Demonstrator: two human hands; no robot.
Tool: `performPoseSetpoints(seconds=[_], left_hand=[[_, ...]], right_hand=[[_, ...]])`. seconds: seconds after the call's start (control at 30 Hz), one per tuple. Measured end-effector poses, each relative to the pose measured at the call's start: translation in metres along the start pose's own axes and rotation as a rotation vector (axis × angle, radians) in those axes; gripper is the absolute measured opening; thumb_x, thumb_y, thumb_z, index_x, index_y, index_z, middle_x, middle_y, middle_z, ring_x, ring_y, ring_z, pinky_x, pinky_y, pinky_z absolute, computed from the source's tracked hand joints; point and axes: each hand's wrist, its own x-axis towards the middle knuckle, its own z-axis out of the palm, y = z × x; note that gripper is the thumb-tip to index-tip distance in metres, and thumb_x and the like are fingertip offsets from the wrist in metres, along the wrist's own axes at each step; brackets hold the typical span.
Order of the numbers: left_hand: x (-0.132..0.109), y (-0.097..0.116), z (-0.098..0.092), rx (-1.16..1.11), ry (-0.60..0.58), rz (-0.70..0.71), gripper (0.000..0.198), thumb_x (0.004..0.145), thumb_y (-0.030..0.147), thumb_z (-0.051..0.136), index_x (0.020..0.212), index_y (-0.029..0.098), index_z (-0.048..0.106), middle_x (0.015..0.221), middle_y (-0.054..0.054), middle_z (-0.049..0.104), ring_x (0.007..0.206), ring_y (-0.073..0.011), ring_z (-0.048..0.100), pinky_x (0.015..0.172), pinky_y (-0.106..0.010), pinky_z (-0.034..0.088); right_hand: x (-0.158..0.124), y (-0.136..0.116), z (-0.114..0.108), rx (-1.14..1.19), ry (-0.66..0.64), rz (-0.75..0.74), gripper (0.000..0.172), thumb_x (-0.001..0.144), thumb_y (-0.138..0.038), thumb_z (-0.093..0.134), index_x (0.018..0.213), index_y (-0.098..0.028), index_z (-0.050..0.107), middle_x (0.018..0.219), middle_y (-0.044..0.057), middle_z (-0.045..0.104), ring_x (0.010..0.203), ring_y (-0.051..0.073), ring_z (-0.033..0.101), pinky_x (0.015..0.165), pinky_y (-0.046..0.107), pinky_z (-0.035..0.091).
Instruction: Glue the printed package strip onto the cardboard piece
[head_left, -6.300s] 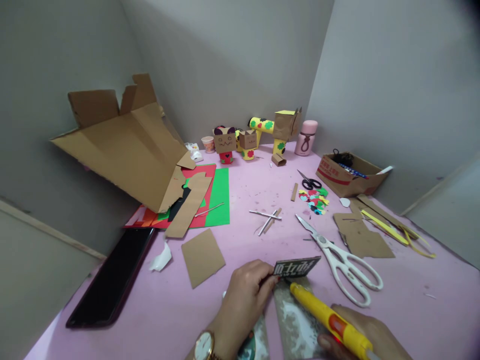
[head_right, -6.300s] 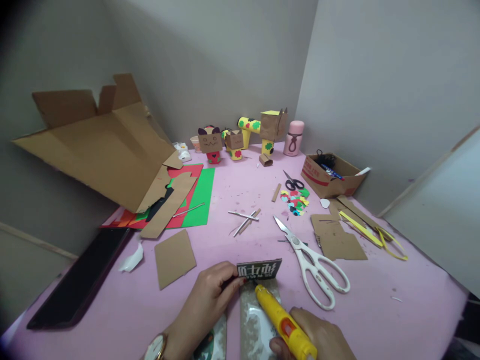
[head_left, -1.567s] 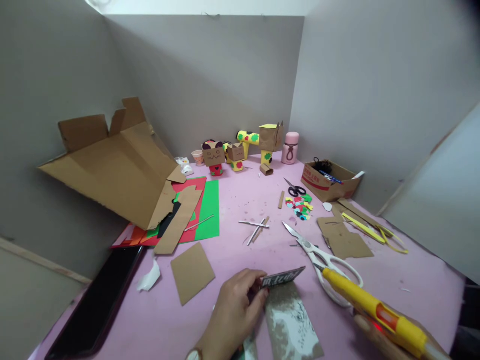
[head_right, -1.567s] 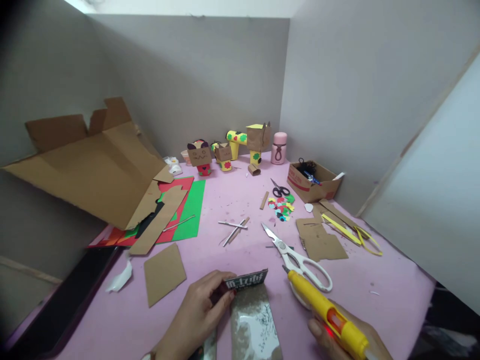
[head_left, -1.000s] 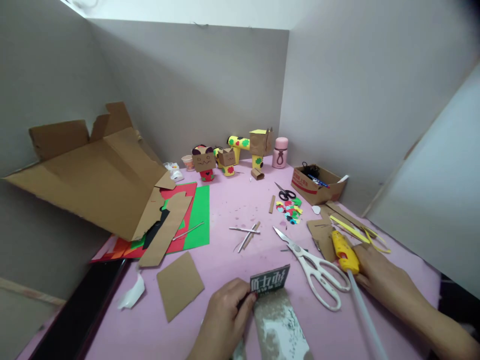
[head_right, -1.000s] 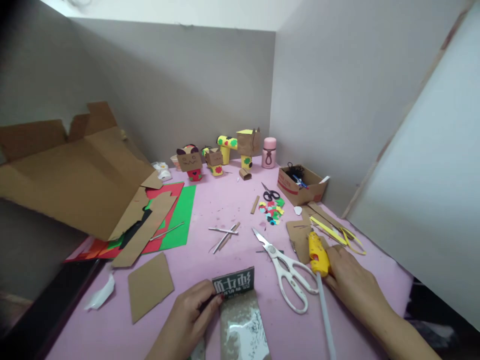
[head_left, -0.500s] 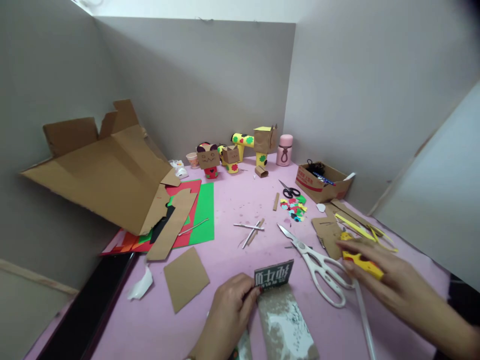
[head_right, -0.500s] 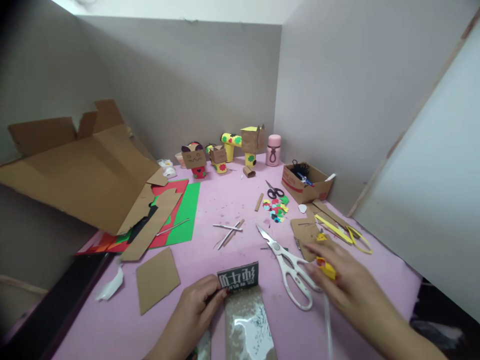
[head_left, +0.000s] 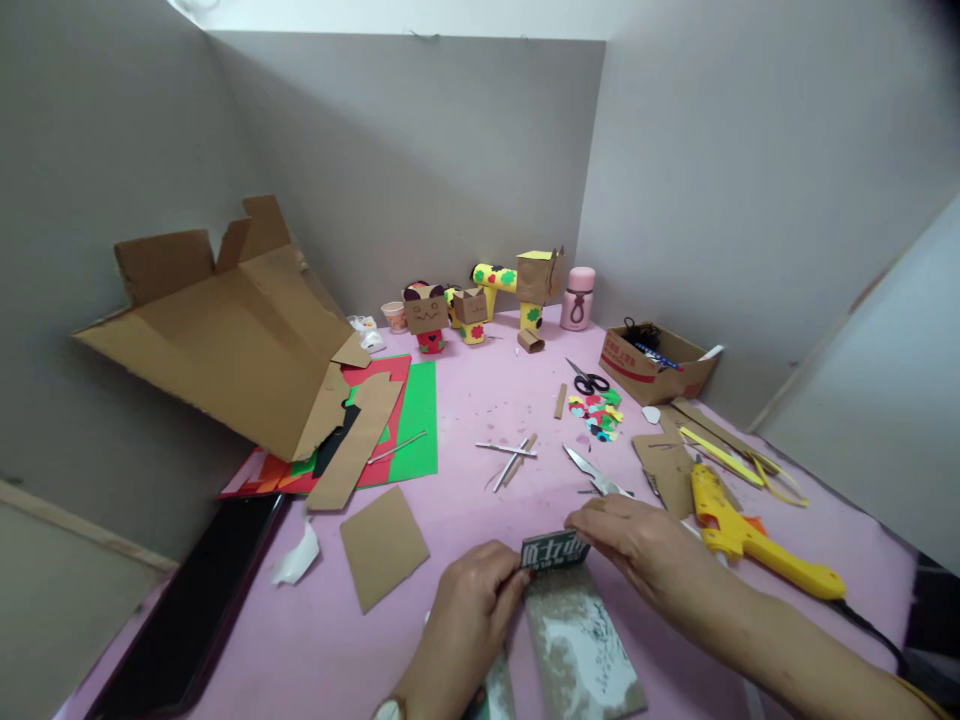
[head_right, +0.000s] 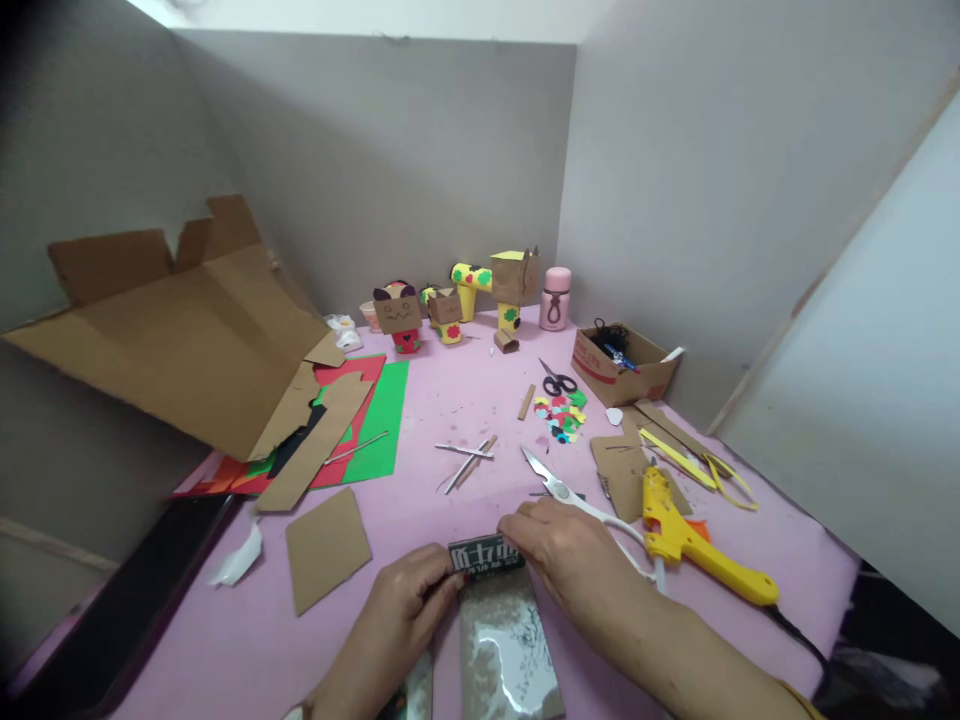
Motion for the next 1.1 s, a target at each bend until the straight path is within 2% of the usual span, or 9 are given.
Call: performPoseSetpoints(seconds=[0.17,0.47,0.7,0.83,1.1], left_hand=[[0.001,0.000,0.000,0.004,0.009,0.004,0.020,0.090,0.020,0.046,0.081,0.018,0.063,0.078,-0.004,0.064,0.074,-0.0177,0.058,0.068,-0.025,0.042],[0.000,0.001,-0.001,0.002,0.019,0.007,0.021,0.090,0.020,0.044,0.080,0.020,0.062,0.078,-0.003,0.064,0.074,-0.0174,0.058,0.068,-0.025,0.043],[-0.002,0.006,-0.002,-0.001,0.016,-0.021,0.018,0.090,0.019,0.043,0.077,0.018,0.056,0.078,-0.003,0.061,0.074,-0.0178,0.056,0.066,-0.026,0.040],[-0.002,0.008,-0.004,-0.023,0.024,-0.047,0.009,0.085,0.019,0.050,0.079,0.019,0.056,0.078,-0.002,0.060,0.072,-0.0171,0.054,0.064,-0.026,0.038],[-0.002,0.011,-0.007,-0.096,-0.007,-0.068,0.009,0.082,0.021,0.054,0.090,0.020,0.060,0.082,0.000,0.062,0.075,-0.0168,0.054,0.068,-0.027,0.039]], right_hand=[[0.000,0.000,-0.001,0.021,-0.030,0.002,0.026,0.090,-0.009,0.042,0.084,-0.018,0.065,0.078,0.005,0.067,0.074,0.019,0.061,0.067,0.029,0.049],[0.001,-0.001,-0.001,0.002,-0.018,0.008,0.023,0.090,-0.008,0.045,0.089,-0.017,0.066,0.077,0.005,0.067,0.073,0.019,0.063,0.065,0.029,0.049],[0.000,0.000,0.001,-0.053,0.033,-0.021,0.030,0.089,-0.007,0.041,0.106,-0.017,0.064,0.096,0.012,0.071,0.086,0.024,0.066,0.073,0.038,0.055],[0.000,-0.001,-0.001,-0.078,0.058,-0.031,0.033,0.091,-0.012,0.039,0.117,-0.013,0.058,0.109,0.015,0.068,0.093,0.025,0.066,0.078,0.040,0.056],[-0.005,-0.001,-0.005,-0.050,0.089,-0.012,0.035,0.093,-0.019,0.040,0.125,-0.012,0.052,0.109,0.016,0.066,0.098,0.028,0.064,0.078,0.048,0.057]])
